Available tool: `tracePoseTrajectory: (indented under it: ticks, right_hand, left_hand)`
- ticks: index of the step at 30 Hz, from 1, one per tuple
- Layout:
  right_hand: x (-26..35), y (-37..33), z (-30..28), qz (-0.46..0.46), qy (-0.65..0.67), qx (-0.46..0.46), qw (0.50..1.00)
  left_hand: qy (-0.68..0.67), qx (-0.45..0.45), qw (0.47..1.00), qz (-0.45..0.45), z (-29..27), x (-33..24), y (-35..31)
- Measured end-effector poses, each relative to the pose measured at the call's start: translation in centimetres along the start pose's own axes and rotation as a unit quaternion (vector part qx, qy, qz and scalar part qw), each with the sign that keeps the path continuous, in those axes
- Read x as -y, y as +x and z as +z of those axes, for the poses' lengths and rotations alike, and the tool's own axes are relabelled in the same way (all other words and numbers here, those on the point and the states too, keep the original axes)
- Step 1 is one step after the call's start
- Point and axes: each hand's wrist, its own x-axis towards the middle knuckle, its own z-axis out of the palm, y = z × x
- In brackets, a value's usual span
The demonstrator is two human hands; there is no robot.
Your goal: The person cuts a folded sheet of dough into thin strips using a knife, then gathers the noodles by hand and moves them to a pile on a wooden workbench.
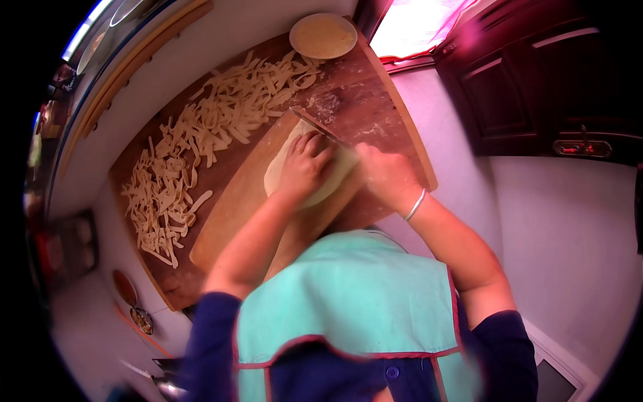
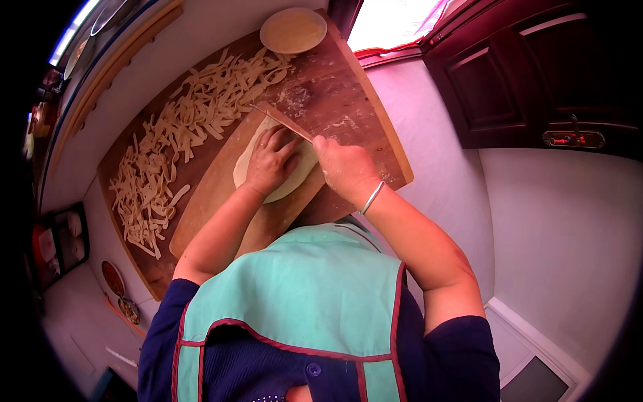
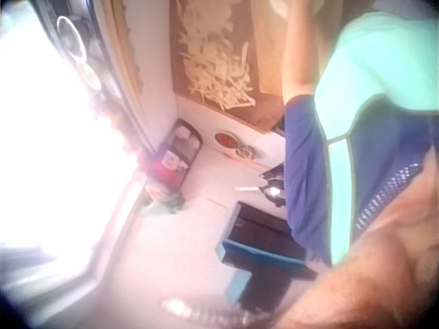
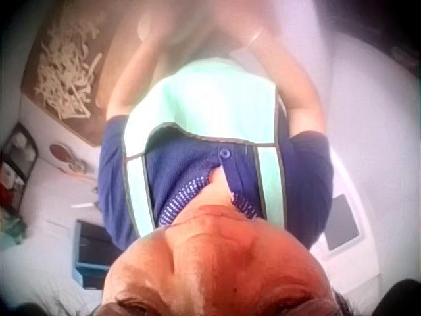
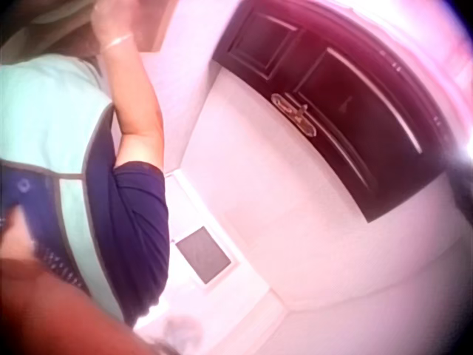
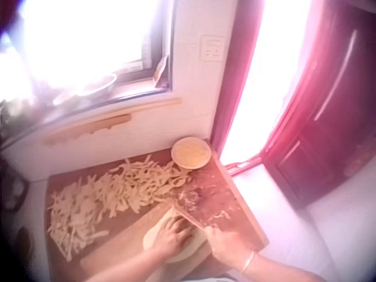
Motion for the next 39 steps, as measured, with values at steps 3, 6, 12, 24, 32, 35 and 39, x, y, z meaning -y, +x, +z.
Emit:
tracePoseTrajectory:
  ticks: [3,6,12,24,32,35,39]
  right_hand:
    - [0.2,0.1,-0.4,-0.005,0.005,0.007,1.0]
    - [0.8,0.7,-1.0,-0.005,0.015,0.029,0.999]
    - [-0.3,2.4,2.6,0.073,0.057,0.077,0.993]
    - [1.3,0.6,-0.5,0.014,-0.024,0.036,0.999]
    - [1.0,2.6,1.7,0.053,-0.03,0.066,0.996]
    - [-0.3,2.7,1.9,0.043,0.008,-0.024,0.999]
    - [-0.5,2.0,-0.3,0.035,0.002,-0.003,0.999]
  left_hand:
    - [0.0,0.005,1.0,0.0,-0.1,0.0,-0.1]
    - [0.004,0.004,1.0,0.001,0.0,0.1,-0.4]
    - [-0.003,0.009,1.0,0.004,0.2,0.1,-0.2]
    - [-0.007,-0.021,1.0,0.004,0.2,0.2,-0.3]
    - [0.001,-0.016,1.0,0.008,0.1,-0.2,-0.3]
    - [0.007,-0.016,1.0,0.005,0.0,0.0,-0.2]
    - [0.008,-0.035,0.999,0.012,0.4,0.2,-0.5]
